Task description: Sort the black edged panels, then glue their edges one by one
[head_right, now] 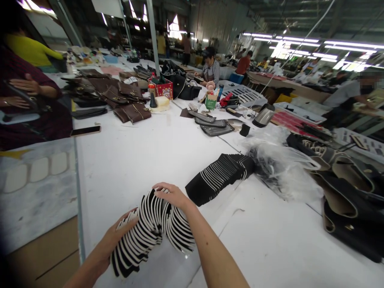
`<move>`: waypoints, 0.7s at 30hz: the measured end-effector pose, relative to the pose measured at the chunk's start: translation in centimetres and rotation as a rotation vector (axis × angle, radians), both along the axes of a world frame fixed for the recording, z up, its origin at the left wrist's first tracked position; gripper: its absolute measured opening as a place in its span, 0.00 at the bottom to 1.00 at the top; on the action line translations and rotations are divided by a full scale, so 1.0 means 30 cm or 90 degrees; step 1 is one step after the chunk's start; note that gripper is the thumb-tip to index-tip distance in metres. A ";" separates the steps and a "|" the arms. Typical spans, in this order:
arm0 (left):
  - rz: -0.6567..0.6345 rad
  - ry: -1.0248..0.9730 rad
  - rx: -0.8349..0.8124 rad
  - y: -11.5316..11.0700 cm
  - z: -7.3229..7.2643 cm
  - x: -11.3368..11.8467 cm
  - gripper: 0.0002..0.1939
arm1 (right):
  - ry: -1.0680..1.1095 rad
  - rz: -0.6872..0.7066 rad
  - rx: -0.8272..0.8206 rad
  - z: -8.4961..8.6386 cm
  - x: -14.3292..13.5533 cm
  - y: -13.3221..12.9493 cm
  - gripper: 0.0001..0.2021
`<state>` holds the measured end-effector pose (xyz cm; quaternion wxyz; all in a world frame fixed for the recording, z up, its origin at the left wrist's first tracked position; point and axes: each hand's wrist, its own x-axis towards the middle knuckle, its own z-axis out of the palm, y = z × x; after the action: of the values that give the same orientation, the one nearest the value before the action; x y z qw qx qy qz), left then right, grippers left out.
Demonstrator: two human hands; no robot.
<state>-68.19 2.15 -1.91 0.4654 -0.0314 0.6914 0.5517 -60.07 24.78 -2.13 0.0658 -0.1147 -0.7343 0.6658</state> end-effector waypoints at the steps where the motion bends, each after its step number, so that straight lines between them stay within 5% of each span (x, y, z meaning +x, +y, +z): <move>1: -0.012 0.002 0.006 0.003 0.003 -0.002 0.31 | -0.003 0.011 0.024 0.001 -0.006 0.006 0.20; 11: -0.060 0.094 -0.065 0.038 0.042 -0.012 0.40 | -0.016 0.070 0.102 -0.015 -0.086 0.010 0.15; 16: 0.013 0.402 -0.243 0.013 -0.013 0.034 0.54 | -0.046 -0.030 0.187 -0.042 -0.036 -0.014 0.19; 21: -0.165 0.654 -0.268 0.061 -0.009 0.092 0.40 | -0.043 0.054 0.140 -0.029 -0.022 -0.013 0.28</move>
<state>-65.42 3.98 -2.18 0.1172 0.2337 0.9221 0.2851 -60.74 24.39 -2.99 0.0247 -0.0979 -0.8088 0.5793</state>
